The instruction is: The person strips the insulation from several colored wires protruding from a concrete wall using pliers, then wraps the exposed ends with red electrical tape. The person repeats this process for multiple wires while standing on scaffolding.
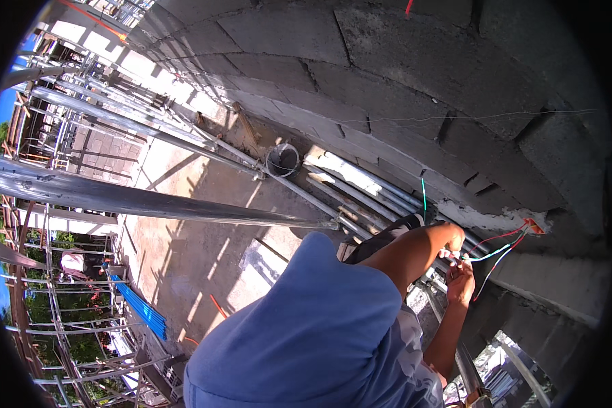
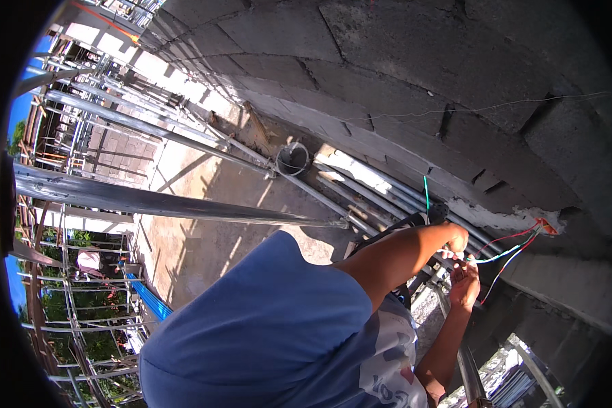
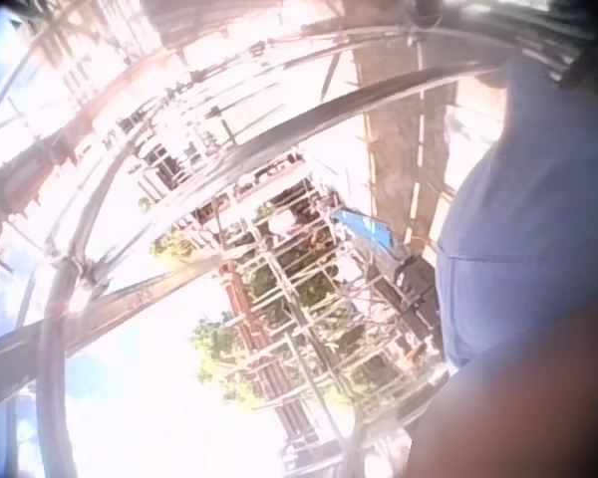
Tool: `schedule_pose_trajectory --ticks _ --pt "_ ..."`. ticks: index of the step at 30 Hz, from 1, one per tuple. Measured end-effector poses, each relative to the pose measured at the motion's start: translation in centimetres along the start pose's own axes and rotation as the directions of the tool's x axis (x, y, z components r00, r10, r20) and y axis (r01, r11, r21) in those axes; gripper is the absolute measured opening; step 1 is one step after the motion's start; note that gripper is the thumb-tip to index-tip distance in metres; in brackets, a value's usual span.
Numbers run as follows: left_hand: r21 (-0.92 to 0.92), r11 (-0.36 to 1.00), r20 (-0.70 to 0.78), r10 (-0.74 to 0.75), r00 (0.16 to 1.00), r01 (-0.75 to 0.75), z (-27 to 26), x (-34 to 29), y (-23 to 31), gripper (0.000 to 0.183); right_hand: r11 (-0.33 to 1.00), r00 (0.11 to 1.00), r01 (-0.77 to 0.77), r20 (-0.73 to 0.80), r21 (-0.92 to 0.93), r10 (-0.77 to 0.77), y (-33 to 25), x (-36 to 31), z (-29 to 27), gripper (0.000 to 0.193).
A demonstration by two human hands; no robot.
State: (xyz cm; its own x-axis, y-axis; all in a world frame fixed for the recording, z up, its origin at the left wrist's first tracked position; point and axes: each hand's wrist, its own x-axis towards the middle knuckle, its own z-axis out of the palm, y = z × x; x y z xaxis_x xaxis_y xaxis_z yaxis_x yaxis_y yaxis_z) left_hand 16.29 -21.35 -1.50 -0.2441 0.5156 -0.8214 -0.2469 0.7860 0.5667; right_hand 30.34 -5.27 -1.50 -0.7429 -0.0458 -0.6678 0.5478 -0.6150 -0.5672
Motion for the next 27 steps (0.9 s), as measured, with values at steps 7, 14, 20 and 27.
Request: schedule_pose_trajectory --ticks 7,14,20,27 --pt "-0.348 0.924 -0.033 0.158 0.987 -0.16 -1.0 -5.6 -2.3 0.019 0.999 0.997 0.047 -0.058 -0.006 -0.047 0.2 -0.7 2.1 0.014" --pt "-0.293 0.894 -0.166 0.302 0.939 -0.339 -2.2 -9.5 -2.1 0.017 0.979 0.979 0.198 -0.064 0.05 -0.195 0.4 -0.8 5.7 0.013" --pt "0.214 0.89 -0.573 0.449 0.686 -0.403 -4.2 -8.6 -2.5 0.015 0.94 0.956 0.292 -0.034 0.177 -0.29 -1.8 -3.3 5.7 0.017" --pt "-0.358 0.741 -0.433 0.407 0.804 -0.568 -1.2 -5.3 0.2 0.032 0.948 0.959 0.254 -0.079 -0.19 -0.273 -1.6 -2.0 7.7 0.011"
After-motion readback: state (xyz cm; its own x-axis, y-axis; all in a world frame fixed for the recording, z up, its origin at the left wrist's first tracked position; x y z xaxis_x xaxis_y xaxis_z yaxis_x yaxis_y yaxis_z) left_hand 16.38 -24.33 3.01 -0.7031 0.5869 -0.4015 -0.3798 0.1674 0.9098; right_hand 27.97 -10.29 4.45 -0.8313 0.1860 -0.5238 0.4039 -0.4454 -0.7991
